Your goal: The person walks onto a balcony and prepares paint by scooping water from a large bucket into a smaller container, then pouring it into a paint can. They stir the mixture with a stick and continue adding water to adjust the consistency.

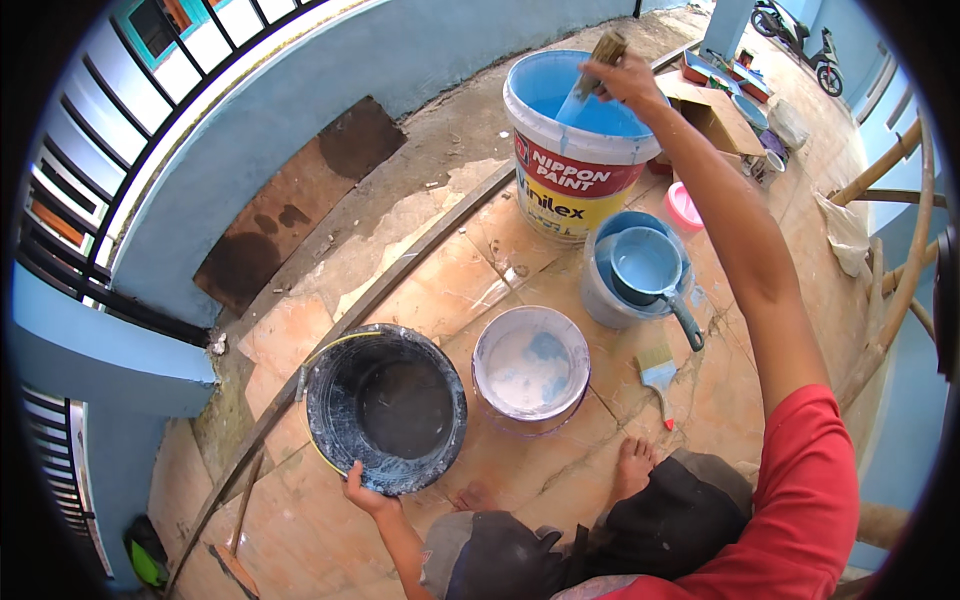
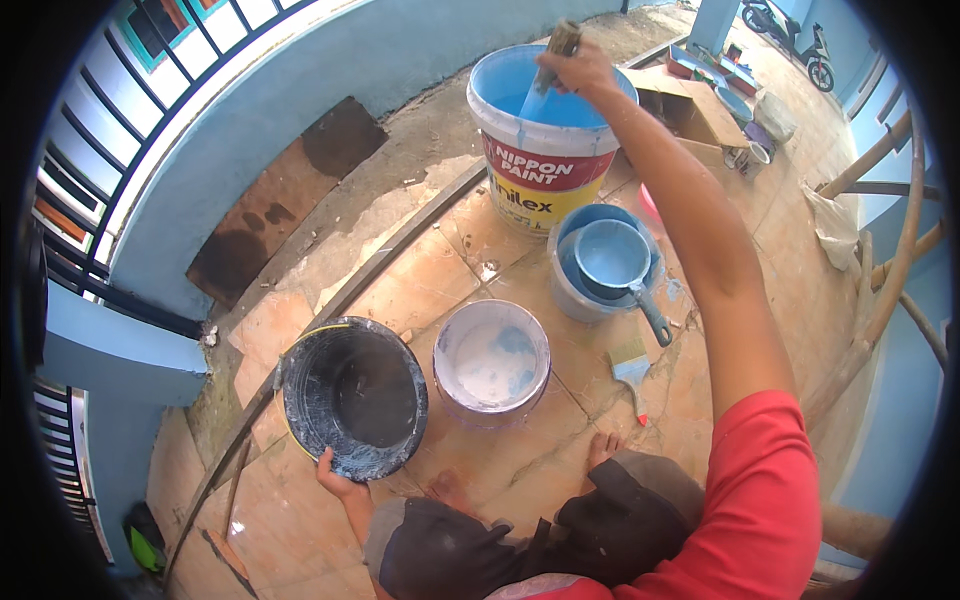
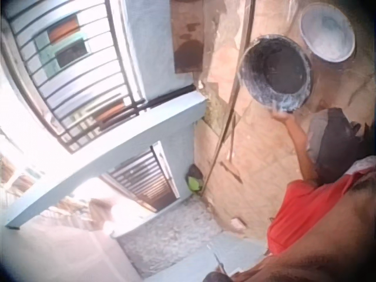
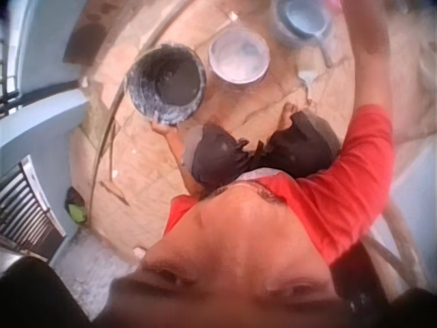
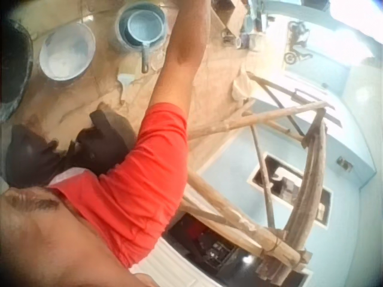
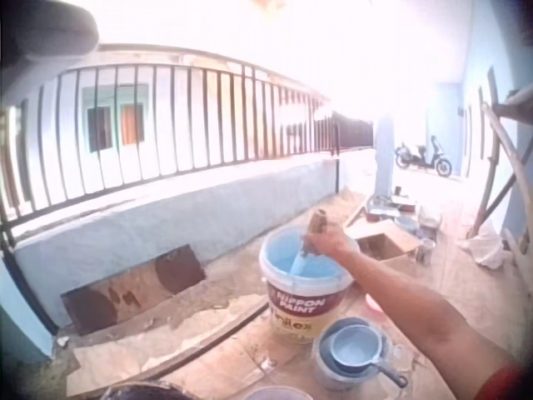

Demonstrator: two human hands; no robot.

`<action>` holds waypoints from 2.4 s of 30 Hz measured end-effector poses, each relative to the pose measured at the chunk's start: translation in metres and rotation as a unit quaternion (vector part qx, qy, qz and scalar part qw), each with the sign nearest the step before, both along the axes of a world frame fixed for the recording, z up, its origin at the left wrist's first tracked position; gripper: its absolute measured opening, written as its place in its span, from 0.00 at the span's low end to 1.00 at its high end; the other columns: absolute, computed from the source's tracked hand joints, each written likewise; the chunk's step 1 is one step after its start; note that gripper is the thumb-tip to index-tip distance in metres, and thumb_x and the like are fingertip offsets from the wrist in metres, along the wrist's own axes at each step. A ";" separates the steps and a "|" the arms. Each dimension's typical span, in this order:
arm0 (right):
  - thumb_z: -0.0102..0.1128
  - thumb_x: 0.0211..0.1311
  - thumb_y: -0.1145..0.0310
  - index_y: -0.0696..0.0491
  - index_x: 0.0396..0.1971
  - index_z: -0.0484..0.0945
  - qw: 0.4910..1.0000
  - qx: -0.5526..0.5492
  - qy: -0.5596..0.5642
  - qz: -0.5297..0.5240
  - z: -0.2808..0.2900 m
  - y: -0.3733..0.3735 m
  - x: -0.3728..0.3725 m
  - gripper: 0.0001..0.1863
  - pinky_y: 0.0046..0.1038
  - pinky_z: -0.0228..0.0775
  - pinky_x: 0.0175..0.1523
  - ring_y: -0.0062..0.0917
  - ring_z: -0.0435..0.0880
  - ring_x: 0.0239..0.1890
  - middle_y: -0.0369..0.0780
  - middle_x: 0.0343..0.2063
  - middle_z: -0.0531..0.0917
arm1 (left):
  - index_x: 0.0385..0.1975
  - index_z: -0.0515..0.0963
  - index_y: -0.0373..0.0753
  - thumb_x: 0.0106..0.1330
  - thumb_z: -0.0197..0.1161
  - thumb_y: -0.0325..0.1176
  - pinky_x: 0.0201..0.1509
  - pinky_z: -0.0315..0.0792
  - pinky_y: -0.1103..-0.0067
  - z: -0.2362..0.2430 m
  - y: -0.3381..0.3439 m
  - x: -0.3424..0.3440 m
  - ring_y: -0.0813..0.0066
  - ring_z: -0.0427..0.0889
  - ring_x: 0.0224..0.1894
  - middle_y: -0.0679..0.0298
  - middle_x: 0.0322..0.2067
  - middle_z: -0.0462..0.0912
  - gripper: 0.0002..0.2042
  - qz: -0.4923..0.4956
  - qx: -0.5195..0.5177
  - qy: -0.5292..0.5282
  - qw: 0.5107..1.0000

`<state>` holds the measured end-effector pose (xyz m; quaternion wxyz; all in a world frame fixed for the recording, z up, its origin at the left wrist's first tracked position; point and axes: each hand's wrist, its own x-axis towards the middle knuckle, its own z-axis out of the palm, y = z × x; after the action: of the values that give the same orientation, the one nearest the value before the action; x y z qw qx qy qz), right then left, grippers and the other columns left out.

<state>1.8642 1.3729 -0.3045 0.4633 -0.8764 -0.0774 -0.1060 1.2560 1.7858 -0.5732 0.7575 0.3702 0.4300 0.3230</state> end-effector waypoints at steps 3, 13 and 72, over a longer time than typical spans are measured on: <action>0.78 0.58 0.53 0.61 0.44 0.83 0.987 0.033 -0.127 -0.088 0.043 -0.015 -0.045 0.26 0.23 0.85 0.30 0.23 0.91 0.25 0.44 0.31 0.91 | 0.55 0.78 0.26 0.59 0.62 0.31 0.56 0.79 0.61 0.001 0.004 -0.004 0.53 0.84 0.50 0.51 0.51 0.83 0.24 0.020 0.035 -0.003 0.999; 0.79 0.58 0.58 0.60 0.47 0.76 0.862 0.417 -0.102 -0.271 0.054 -0.194 -0.148 0.27 0.26 0.84 0.27 0.31 0.87 0.27 0.44 0.36 0.84 | 0.58 0.77 0.25 0.59 0.62 0.32 0.58 0.78 0.62 0.004 -0.001 -0.001 0.53 0.84 0.52 0.50 0.53 0.82 0.26 0.017 -0.003 -0.013 1.000; 0.83 0.51 0.73 0.60 0.35 0.83 0.977 -0.049 -0.019 0.204 0.005 0.035 -0.369 0.16 0.25 0.77 0.38 0.19 0.84 0.33 0.37 0.32 0.84 | 0.56 0.78 0.25 0.62 0.61 0.28 0.58 0.77 0.67 0.001 -0.002 0.001 0.59 0.84 0.50 0.54 0.50 0.84 0.22 0.013 0.045 -0.025 0.999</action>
<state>1.4948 1.4074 -0.2990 0.4305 -0.8613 -0.2690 -0.0221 1.2568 1.7840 -0.5723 0.7461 0.3905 0.4008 0.3607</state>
